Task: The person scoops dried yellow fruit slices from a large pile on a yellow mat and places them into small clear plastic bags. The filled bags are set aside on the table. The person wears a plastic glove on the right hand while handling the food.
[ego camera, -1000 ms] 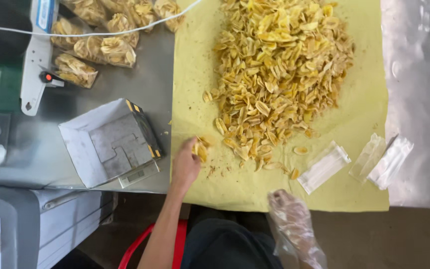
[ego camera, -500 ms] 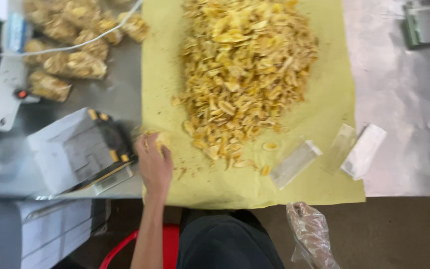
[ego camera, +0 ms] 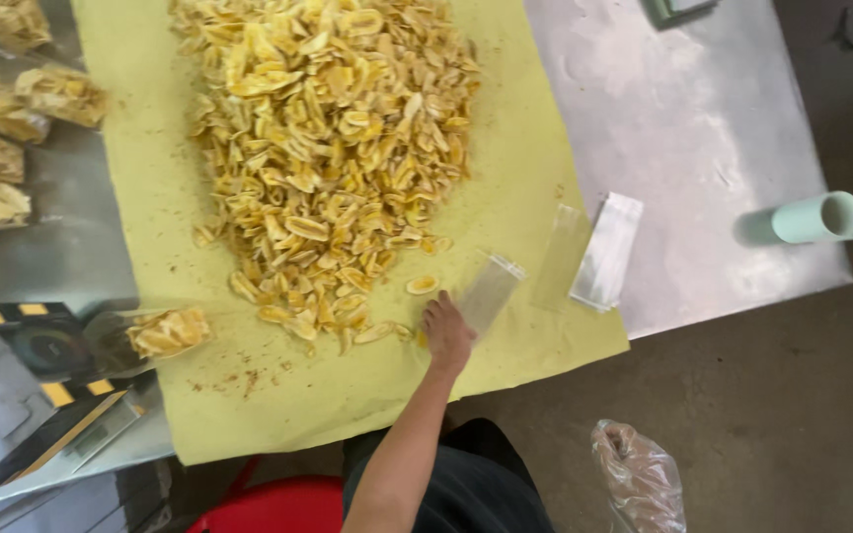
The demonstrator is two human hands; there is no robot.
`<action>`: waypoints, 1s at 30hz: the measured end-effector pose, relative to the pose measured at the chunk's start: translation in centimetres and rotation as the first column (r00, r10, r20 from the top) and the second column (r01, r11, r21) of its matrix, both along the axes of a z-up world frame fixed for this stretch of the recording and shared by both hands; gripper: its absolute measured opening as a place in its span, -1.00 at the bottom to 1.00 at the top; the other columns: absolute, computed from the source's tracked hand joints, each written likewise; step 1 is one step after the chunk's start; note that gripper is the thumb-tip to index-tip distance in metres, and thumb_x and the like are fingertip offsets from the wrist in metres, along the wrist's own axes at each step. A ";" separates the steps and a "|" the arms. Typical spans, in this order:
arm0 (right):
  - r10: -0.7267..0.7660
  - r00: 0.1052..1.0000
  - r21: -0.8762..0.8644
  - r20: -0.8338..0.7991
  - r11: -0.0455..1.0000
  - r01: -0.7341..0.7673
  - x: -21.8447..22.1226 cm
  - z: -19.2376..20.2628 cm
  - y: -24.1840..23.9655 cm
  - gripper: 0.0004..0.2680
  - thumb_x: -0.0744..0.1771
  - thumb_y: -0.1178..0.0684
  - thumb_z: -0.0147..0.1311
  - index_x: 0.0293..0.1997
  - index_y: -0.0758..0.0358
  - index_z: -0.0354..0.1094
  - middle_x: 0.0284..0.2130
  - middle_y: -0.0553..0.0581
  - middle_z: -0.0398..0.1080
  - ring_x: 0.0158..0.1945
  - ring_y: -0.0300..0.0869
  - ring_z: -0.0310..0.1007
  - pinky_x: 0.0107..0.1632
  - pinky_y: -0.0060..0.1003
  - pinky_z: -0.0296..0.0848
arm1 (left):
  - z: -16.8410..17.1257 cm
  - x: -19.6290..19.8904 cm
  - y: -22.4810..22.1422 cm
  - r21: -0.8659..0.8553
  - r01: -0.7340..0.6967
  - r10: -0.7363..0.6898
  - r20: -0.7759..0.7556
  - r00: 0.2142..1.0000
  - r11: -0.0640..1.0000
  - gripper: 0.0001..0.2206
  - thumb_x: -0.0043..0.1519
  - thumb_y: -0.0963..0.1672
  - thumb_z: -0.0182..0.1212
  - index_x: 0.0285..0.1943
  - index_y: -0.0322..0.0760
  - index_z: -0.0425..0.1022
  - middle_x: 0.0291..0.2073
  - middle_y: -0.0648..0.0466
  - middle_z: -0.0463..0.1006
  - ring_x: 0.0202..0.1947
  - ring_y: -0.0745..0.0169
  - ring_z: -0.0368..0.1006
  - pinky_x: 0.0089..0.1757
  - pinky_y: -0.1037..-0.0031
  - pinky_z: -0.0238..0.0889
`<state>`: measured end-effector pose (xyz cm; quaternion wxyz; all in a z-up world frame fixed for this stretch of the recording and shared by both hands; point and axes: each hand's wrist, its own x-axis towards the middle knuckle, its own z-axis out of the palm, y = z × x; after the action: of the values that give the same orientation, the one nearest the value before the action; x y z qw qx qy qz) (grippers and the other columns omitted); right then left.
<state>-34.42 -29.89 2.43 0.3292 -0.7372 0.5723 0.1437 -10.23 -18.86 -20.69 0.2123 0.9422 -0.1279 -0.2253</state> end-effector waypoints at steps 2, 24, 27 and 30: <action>0.023 1.000 -0.046 0.010 0.999 -0.023 -1.4 -0.6 -0.9 -0.84 0.33 -0.03 0.17 -0.08 0.14 0.57 -0.43 0.12 0.55 -0.40 -0.18 0.49 -0.32 -0.25 0.49 | -0.8 0.7 0.1 0.057 0.058 -0.056 -0.039 0.998 0.997 -0.19 -0.03 -0.09 0.56 0.38 -0.43 0.18 0.08 -0.22 0.40 0.12 -0.21 0.35 0.11 0.04 0.18; -0.078 0.847 0.363 0.526 0.921 -0.141 15.6 5.7 3.1 -0.84 0.35 0.05 0.16 -0.12 0.35 0.51 -0.45 0.11 0.45 -0.49 -0.26 0.36 -0.46 -0.36 0.36 | 30.8 5.7 4.3 -0.640 0.540 -0.125 0.576 0.808 0.546 -0.77 0.17 -0.09 0.30 -0.04 -0.21 0.53 -0.19 0.08 0.60 -0.05 0.20 0.42 0.02 0.26 0.20; -0.220 0.807 0.457 0.547 0.887 -0.068 14.9 7.9 3.6 -0.86 0.34 0.06 0.13 -0.21 0.35 0.49 -0.54 0.12 0.46 -0.62 -0.26 0.36 -0.57 -0.35 0.34 | 33.1 3.8 6.9 -0.836 0.022 0.115 0.101 0.988 0.548 -0.70 0.31 -0.08 0.20 0.12 -0.39 0.46 -0.14 -0.05 0.49 -0.18 0.22 0.35 -0.16 0.42 0.29; -0.261 0.688 0.480 0.677 0.866 -0.144 15.1 9.6 3.4 -0.88 0.33 0.09 0.12 -0.26 0.34 0.46 -0.56 0.11 0.47 -0.64 -0.27 0.37 -0.59 -0.37 0.35 | 33.0 1.9 8.2 -0.757 -0.340 -0.130 -0.484 0.865 0.558 -0.70 0.34 -0.07 0.17 0.13 -0.37 0.52 -0.28 0.08 0.55 -0.37 0.40 0.35 -0.32 0.53 0.28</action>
<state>-19.36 -26.51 11.99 0.7099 -0.6031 0.3628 -0.0272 -8.29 -10.63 12.28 0.6649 0.6492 -0.1013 -0.3552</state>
